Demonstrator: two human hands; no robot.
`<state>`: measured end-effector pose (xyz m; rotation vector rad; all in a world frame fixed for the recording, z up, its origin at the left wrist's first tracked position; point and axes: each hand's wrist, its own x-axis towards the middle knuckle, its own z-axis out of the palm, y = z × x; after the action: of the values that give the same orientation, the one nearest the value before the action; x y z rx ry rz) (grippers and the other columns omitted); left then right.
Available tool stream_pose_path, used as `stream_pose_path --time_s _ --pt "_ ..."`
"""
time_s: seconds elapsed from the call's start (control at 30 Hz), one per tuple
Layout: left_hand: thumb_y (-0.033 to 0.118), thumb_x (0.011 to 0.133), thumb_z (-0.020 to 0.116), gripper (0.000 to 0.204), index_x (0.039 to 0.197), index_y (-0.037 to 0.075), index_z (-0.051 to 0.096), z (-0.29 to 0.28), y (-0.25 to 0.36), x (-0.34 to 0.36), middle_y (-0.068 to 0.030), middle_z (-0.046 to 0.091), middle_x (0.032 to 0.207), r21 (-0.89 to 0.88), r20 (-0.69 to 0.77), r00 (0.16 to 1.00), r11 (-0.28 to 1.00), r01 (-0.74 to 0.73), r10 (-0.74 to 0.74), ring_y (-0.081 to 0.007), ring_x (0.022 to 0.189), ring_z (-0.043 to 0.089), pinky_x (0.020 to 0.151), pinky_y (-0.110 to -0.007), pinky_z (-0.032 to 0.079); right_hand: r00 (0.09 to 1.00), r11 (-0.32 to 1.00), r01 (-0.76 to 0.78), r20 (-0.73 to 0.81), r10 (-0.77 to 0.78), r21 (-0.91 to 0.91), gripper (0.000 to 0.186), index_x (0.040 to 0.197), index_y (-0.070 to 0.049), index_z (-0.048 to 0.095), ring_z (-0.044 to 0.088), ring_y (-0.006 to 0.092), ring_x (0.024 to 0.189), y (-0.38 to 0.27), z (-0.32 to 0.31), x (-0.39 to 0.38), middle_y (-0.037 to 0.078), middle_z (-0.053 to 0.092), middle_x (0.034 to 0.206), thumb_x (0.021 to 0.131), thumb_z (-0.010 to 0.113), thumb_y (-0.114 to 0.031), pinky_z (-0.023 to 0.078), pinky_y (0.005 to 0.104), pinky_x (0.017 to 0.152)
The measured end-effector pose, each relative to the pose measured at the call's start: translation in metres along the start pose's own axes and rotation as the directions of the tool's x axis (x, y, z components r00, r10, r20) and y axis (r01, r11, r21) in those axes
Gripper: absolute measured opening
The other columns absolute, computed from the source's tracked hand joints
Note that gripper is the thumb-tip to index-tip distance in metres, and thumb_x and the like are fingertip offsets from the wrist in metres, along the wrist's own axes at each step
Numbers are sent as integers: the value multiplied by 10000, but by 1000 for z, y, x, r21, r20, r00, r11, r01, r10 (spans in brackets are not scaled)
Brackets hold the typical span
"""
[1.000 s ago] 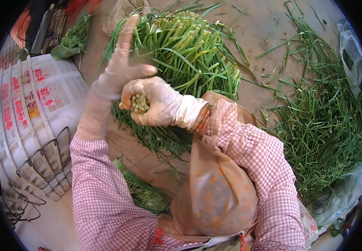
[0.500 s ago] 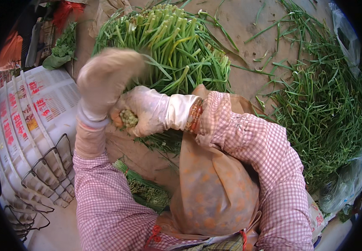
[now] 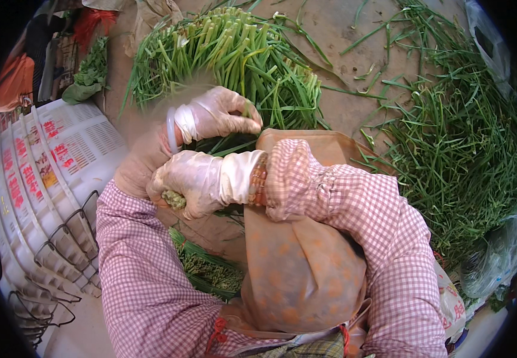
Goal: The person gathers green leafy vegetables, aligns them into bundles, and ties each bundle with a red rubber band. The tied bundles are placed on the floor beside a pile of loose greens.
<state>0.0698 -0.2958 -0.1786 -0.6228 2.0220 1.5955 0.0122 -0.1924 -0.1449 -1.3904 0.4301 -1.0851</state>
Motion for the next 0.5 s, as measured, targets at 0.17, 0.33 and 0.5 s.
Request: stream_pose_path --time_s 0.17,0.33,0.5 --pt "264 886 721 206 905 62 687 0 -23 -20 -27 636 698 -108 -338 916 976 191 -217 -115 633 562 617 -300 470 978 938 197 -120 -169 286 160 841 -24 605 673 269 923 -42 -35 -37 132 671 941 733 718 11 566 382 790" --pt "264 882 742 238 964 48 684 18 -35 -33 34 602 701 -58 -553 832 998 6 -37 -48 613 509 552 -232 421 809 944 201 -588 -10 260 257 917 -61 570 637 283 984 -108 -100 -127 121 641 977 719 728 -18 538 432 897" --pt "280 930 676 221 921 60 657 12 -33 -51 49 542 637 -391 -516 808 918 73 -284 -62 508 469 464 -225 384 606 958 184 -743 -285 -218 332 1083 -39 544 569 323 1096 -219 -135 -218 148 580 1113 792 650 -158 431 475 1007"
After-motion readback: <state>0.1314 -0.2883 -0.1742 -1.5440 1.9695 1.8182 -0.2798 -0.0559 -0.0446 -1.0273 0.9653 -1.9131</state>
